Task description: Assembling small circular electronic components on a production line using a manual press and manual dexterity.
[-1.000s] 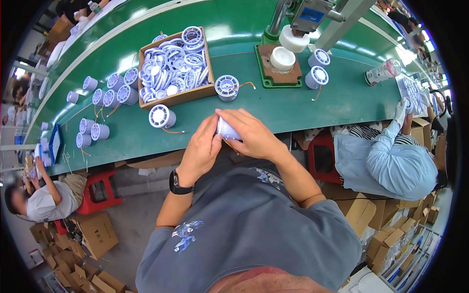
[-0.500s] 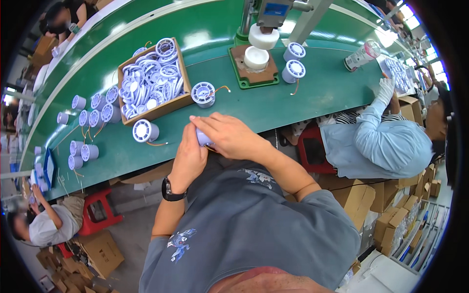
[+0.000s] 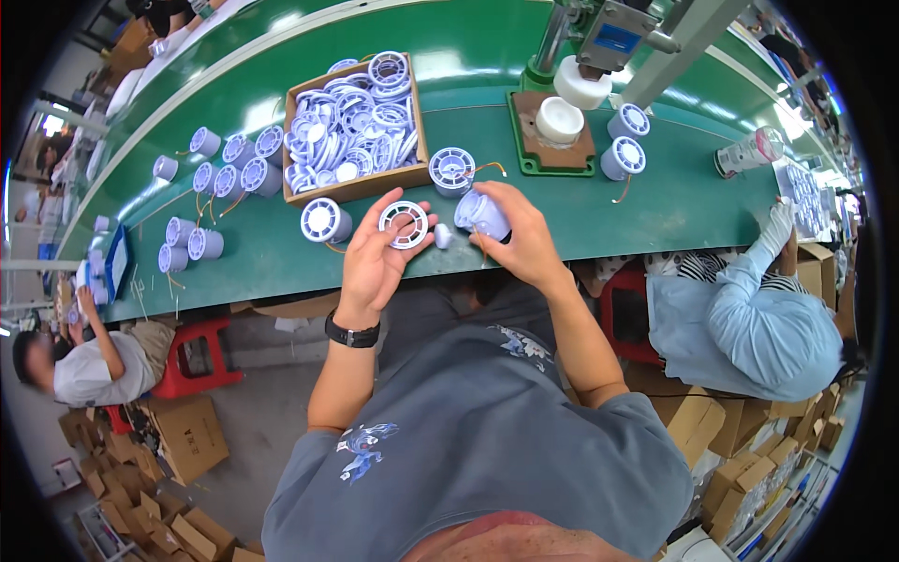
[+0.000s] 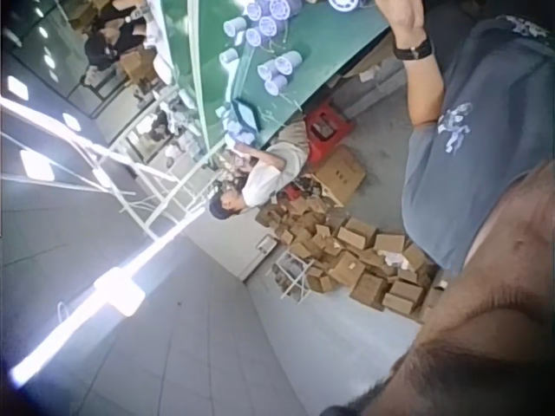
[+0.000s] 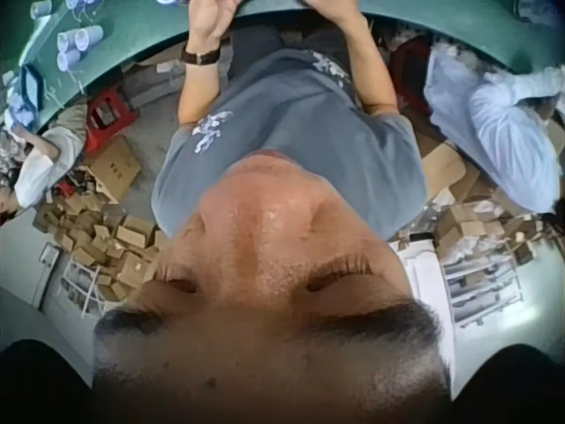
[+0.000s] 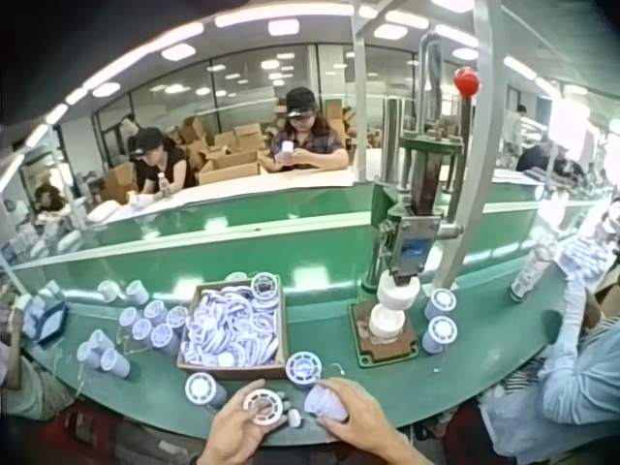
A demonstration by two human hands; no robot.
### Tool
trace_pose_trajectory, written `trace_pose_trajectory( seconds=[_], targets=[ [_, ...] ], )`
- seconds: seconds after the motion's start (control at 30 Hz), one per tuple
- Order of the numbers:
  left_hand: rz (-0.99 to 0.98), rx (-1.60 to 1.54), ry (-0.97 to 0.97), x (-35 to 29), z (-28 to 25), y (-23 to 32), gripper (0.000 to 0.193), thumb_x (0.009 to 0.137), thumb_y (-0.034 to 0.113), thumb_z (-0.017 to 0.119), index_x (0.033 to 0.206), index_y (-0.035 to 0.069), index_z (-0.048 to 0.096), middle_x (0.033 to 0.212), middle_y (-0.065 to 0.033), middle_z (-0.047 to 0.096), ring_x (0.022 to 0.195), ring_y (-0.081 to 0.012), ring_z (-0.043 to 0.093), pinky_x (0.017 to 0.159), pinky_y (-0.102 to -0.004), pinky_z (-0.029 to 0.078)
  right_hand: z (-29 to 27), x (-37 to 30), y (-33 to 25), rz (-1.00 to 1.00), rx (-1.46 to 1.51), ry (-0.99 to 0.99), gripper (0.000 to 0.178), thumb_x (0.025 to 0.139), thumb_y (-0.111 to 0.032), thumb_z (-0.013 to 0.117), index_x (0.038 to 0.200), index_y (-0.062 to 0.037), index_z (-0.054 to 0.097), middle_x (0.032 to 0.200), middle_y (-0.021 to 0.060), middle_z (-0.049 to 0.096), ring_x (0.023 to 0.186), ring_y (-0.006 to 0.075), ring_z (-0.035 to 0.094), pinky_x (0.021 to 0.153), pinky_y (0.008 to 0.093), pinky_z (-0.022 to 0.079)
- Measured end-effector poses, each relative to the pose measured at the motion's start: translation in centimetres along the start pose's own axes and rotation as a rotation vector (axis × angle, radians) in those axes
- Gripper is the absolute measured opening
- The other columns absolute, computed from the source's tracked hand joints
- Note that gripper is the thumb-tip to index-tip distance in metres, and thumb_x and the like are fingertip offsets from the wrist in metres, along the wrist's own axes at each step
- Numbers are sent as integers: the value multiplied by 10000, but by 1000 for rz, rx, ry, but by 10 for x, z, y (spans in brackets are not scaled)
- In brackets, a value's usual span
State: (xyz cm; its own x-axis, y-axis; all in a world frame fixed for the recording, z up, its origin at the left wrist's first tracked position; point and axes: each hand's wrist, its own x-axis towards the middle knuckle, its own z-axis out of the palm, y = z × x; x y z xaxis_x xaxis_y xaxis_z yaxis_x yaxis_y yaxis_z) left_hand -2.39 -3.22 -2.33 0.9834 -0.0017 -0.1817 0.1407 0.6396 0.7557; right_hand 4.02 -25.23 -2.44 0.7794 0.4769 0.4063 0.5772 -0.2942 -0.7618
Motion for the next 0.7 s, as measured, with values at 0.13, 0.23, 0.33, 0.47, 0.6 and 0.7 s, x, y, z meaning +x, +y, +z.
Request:
trace_pose_trajectory(
  seconds=[0.13,0.23,0.33,0.47,0.6,0.7],
  targets=[
    [-6,-120,25,7,-5,-7,517,936,-20,376,1448,11,315,1333,-264,505,1215,-383,543,993,-454,487,7,-1,6,12,-37,97,578,697,-45,765,1233,-12,551,1209,178,600,1111,367,587,958,397,465],
    [-34,-368,-33,12,-8,-13,497,940,-21,379,1434,-6,331,1338,-264,503,1219,-376,543,1005,-449,478,13,-3,10,19,-28,160,586,696,-51,779,1233,-13,548,1201,182,606,1090,363,602,943,396,474],
    [65,-179,44,13,-11,-22,487,949,-10,390,1431,-19,326,1368,-274,473,1252,-386,513,1046,-459,443,17,-7,17,77,-69,280,604,698,-52,782,1251,-16,542,1206,192,605,1072,359,613,923,389,484],
    [157,41,137,10,1,-27,467,956,-6,406,1418,-29,340,1381,-274,463,1267,-387,500,1068,-453,424,15,-3,18,77,-63,272,642,699,-50,783,1283,-14,520,1194,194,610,1067,342,619,916,378,485],
    [180,79,109,10,1,-22,459,960,-5,419,1414,-24,350,1374,-274,470,1265,-384,504,1068,-439,423,9,1,14,77,-44,240,687,696,-56,792,1315,-13,496,1187,185,614,1062,318,623,913,369,484],
    [198,98,58,13,-4,-25,444,965,-3,415,1406,-24,366,1376,-263,473,1261,-364,511,1067,-433,421,8,4,19,52,-86,248,666,701,-49,787,1300,-8,500,1179,181,616,1057,306,625,914,367,484]
  ],
)
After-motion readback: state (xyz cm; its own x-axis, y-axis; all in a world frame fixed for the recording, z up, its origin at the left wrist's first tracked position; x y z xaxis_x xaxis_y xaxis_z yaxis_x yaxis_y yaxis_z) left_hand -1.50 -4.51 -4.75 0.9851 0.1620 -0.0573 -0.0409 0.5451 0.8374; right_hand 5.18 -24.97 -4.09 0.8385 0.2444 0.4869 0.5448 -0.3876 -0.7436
